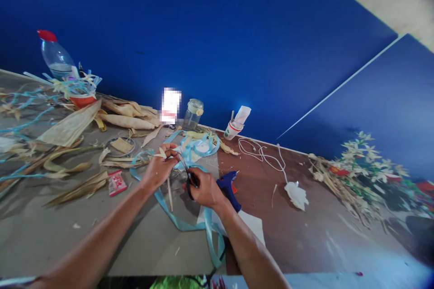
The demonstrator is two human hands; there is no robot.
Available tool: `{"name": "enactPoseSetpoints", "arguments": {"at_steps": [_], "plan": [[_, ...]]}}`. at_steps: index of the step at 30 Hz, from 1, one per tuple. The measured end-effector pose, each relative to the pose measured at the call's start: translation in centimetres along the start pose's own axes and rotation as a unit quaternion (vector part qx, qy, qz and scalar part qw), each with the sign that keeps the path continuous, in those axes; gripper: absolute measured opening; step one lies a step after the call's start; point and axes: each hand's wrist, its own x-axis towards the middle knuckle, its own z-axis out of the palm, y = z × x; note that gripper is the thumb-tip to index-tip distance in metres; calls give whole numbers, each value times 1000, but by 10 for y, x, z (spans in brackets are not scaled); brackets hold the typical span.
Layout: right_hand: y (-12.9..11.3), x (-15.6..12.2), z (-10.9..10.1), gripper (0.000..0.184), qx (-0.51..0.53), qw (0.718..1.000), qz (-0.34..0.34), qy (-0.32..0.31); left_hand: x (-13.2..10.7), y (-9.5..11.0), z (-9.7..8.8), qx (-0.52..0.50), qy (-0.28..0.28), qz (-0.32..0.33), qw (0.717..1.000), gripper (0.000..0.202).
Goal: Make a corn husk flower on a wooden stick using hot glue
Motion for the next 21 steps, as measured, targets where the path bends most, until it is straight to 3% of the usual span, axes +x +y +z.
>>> {"name": "enactPoseSetpoints", "arguments": {"at_steps": [9,21], "plan": [[1,-1,0,32,15,1000,2,-1,0,1,-1,4,-5,14,1000,40],[-5,0,-3,13,19,1000,-12,-7,-2,7,-1,-1,-4,1,1000,44]]}}
